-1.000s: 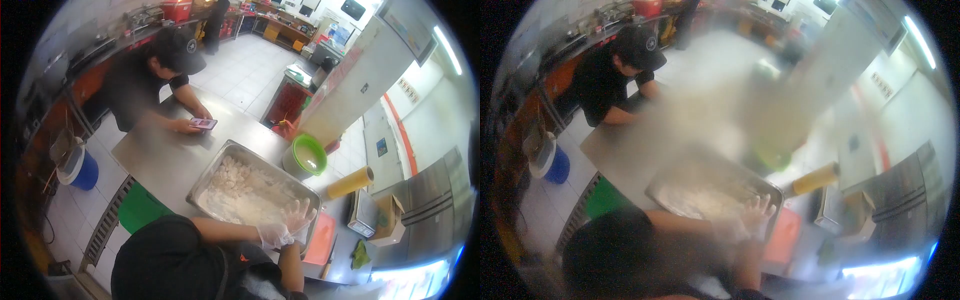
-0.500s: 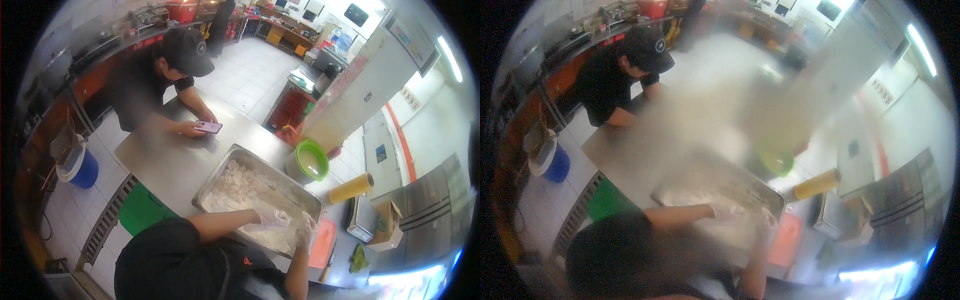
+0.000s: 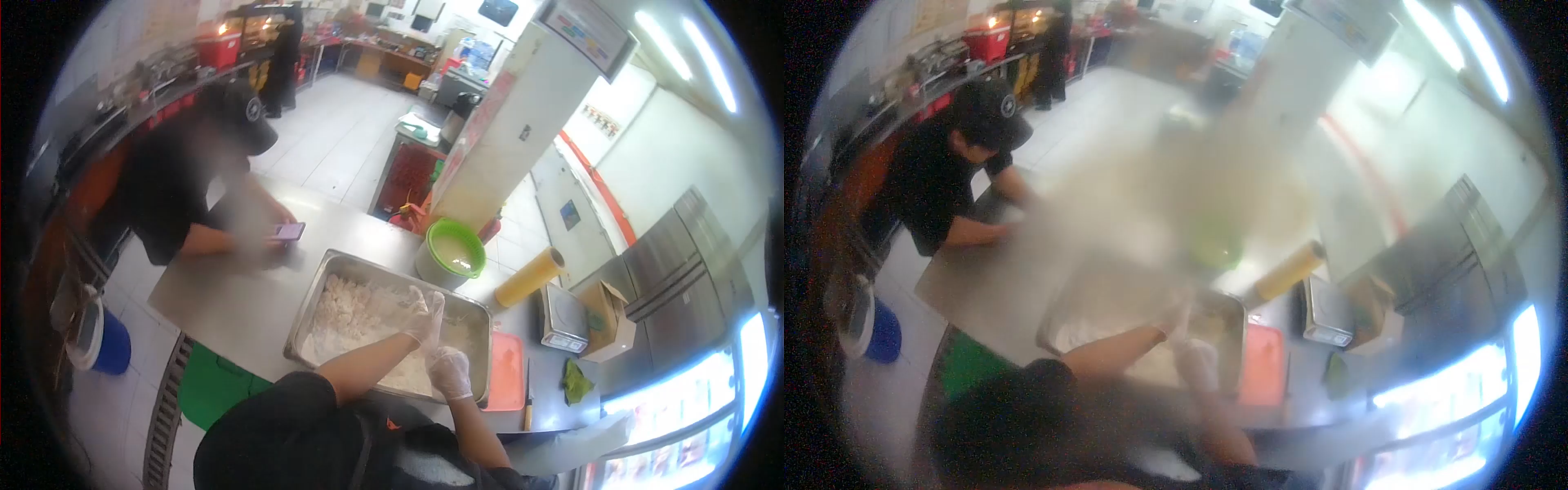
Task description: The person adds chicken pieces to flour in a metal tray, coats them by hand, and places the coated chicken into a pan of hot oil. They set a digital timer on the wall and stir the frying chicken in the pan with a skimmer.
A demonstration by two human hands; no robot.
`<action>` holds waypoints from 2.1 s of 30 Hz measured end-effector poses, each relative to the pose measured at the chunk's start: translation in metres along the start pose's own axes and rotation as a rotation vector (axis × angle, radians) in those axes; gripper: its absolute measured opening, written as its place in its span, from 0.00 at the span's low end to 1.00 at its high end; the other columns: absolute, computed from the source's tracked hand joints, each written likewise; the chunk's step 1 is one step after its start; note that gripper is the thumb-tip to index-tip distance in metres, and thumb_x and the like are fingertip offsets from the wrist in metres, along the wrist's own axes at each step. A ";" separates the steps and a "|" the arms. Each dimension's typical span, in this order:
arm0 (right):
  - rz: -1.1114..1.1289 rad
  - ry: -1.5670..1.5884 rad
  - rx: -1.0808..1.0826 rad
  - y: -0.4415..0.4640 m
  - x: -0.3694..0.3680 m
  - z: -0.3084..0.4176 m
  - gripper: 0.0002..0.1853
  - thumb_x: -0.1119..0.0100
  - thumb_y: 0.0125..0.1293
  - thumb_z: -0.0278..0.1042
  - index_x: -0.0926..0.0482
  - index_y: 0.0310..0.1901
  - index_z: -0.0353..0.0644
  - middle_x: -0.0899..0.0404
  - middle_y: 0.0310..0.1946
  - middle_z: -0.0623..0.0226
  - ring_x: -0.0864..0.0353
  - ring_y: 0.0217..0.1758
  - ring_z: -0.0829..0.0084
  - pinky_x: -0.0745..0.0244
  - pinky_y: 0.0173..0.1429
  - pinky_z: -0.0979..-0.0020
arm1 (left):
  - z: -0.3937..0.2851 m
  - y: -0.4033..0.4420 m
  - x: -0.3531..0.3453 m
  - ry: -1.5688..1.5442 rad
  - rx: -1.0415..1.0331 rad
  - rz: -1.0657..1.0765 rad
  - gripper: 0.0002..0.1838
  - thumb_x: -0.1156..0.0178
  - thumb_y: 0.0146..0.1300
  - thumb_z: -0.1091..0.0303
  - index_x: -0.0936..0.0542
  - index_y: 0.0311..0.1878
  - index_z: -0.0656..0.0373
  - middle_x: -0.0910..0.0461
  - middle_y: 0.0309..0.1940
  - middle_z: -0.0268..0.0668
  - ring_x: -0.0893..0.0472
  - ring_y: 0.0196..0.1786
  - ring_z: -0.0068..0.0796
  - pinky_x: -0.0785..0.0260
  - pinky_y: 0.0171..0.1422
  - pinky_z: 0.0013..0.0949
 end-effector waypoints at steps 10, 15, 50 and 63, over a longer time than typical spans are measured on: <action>0.492 0.308 0.137 -0.012 0.013 0.013 0.11 0.49 0.67 0.33 0.16 0.43 0.43 0.15 0.36 0.50 0.15 0.38 0.51 0.22 0.41 0.54 | 0.029 -0.001 -0.019 -0.614 0.081 -0.048 0.27 0.53 0.78 0.61 0.40 0.74 0.63 0.29 0.68 0.56 0.25 0.68 0.43 0.34 0.72 0.44; -0.142 0.478 0.188 -0.048 0.038 -0.037 0.11 0.44 0.68 0.36 0.15 0.42 0.42 0.15 0.34 0.51 0.15 0.37 0.52 0.23 0.39 0.56 | 0.028 -0.005 0.101 0.025 -0.079 -0.162 0.16 0.46 0.72 0.64 0.18 0.57 0.60 0.15 0.51 0.49 0.16 0.55 0.42 0.25 0.61 0.39; 0.367 0.908 0.045 -0.095 0.124 0.174 0.17 0.37 0.50 0.33 0.18 0.39 0.29 0.19 0.29 0.56 0.19 0.31 0.64 0.25 0.37 0.62 | -0.037 -0.743 0.328 0.052 0.777 -1.041 0.28 0.33 0.65 0.50 0.19 0.51 0.72 0.14 0.34 0.48 0.15 0.35 0.31 0.23 0.43 0.34; 0.116 0.446 0.446 -0.158 0.097 0.507 0.17 0.36 0.51 0.36 0.20 0.38 0.30 0.23 0.39 0.52 0.23 0.45 0.58 0.27 0.51 0.58 | 0.036 -1.024 0.435 -0.320 0.665 -1.478 0.26 0.32 0.67 0.57 0.20 0.49 0.77 0.15 0.30 0.43 0.17 0.31 0.26 0.24 0.40 0.33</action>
Point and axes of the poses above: each hand's wrist, its own y-axis towards the middle knuckle, its own x-axis out of the back of the hand, z = x × y, the point moved 1 cm from there along y, towards the middle knuckle
